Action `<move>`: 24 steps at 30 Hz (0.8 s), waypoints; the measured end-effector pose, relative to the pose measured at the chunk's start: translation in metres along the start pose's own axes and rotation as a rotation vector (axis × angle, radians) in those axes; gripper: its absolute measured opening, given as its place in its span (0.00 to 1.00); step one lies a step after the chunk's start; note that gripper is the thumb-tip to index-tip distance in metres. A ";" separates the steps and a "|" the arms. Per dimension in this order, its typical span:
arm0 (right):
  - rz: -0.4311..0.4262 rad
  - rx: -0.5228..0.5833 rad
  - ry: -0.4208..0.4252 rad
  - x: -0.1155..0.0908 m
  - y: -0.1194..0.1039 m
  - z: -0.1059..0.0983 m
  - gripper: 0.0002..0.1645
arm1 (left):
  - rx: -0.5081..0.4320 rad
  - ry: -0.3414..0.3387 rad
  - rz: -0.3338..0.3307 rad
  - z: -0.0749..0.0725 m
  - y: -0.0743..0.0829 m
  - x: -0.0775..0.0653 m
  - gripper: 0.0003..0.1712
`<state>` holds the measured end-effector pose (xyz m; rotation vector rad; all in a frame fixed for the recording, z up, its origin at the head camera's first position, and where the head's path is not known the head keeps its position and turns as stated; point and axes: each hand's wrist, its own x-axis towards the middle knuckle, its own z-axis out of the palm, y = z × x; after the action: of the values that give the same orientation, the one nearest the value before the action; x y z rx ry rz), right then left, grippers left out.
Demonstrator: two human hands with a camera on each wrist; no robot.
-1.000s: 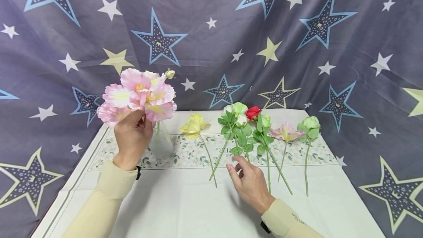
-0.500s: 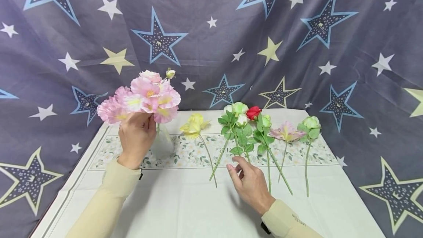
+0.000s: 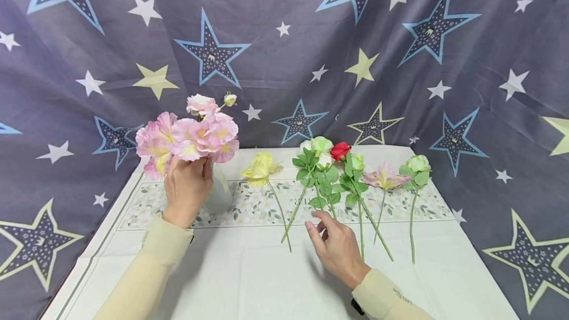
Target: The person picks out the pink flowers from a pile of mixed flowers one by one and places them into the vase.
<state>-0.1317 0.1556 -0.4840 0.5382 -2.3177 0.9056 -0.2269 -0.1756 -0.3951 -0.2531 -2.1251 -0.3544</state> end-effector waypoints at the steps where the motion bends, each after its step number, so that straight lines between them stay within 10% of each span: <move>1: 0.000 0.001 0.002 0.000 0.000 0.000 0.13 | 0.000 0.007 0.005 0.000 0.000 -0.001 0.07; 24: 0.001 -0.003 -0.011 0.002 0.002 0.000 0.13 | -0.078 0.228 0.205 0.003 0.013 -0.030 0.09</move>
<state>-0.1343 0.1565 -0.4837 0.5418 -2.3287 0.9021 -0.2091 -0.1636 -0.4203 -0.4508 -1.8451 -0.3286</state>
